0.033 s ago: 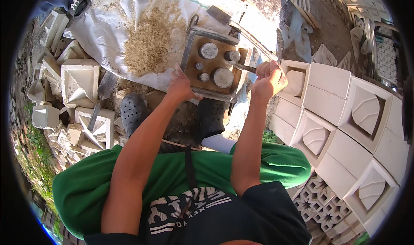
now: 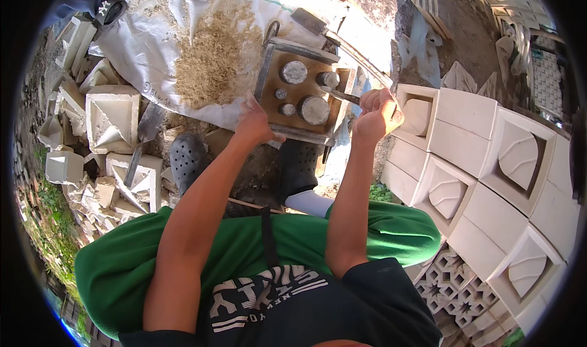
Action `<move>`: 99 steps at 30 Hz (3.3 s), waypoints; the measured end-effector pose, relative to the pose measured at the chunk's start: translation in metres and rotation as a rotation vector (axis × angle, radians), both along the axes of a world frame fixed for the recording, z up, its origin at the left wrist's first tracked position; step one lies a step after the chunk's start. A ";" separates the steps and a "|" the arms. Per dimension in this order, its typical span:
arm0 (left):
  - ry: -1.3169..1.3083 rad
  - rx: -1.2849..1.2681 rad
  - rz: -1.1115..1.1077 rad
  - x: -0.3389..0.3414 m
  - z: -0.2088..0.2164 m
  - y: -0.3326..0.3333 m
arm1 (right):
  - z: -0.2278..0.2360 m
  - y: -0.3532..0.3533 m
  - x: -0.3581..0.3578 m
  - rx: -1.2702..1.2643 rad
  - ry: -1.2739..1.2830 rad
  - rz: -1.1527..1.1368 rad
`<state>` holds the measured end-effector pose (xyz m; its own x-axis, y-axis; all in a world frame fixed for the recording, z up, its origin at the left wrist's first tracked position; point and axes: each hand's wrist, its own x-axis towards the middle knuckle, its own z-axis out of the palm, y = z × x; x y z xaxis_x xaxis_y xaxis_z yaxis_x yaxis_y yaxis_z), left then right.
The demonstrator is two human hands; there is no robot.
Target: The person scrapes and levels the material inside a wooden mold using a small hand scraper.
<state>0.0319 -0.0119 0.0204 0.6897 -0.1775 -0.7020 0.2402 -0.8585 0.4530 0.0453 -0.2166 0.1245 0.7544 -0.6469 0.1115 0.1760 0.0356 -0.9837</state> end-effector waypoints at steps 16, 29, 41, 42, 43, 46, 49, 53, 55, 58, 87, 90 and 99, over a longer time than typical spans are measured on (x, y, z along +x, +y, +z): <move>-0.086 0.002 -0.037 -0.007 -0.025 0.002 | -0.014 0.008 0.000 -0.097 0.239 -0.096; -0.074 0.007 -0.039 -0.004 -0.017 0.005 | 0.023 0.011 -0.002 0.016 0.221 -0.251; -0.198 -0.016 -0.117 -0.009 -0.039 0.013 | 0.006 -0.002 0.004 0.014 0.310 -0.061; -0.200 -0.009 -0.105 -0.007 -0.038 0.014 | 0.018 0.003 0.002 0.019 0.271 -0.066; -0.182 0.017 -0.105 -0.008 -0.036 0.012 | 0.026 0.007 -0.002 0.028 0.242 -0.072; -0.126 0.004 -0.080 -0.005 -0.022 0.000 | -0.010 -0.008 -0.003 -0.058 0.205 -0.042; -0.077 0.017 -0.060 -0.007 -0.020 0.007 | 0.005 0.012 0.012 -0.090 0.289 0.001; -0.097 0.006 -0.052 -0.006 -0.020 0.003 | -0.010 0.015 0.005 -0.022 0.161 -0.015; -0.070 0.000 -0.030 -0.004 -0.007 0.000 | -0.018 0.016 0.020 -0.236 0.276 -0.039; -0.051 0.020 -0.007 -0.005 -0.004 0.006 | 0.020 0.035 0.020 -0.100 0.193 0.025; -0.088 0.040 -0.078 -0.004 -0.019 0.001 | 0.004 0.038 0.082 -0.092 0.230 0.035; -0.087 0.060 -0.124 -0.003 -0.021 0.002 | 0.022 0.038 0.068 -0.036 0.174 -0.075; -0.096 0.049 -0.092 -0.005 -0.021 0.003 | 0.006 0.029 0.078 -0.132 0.225 0.104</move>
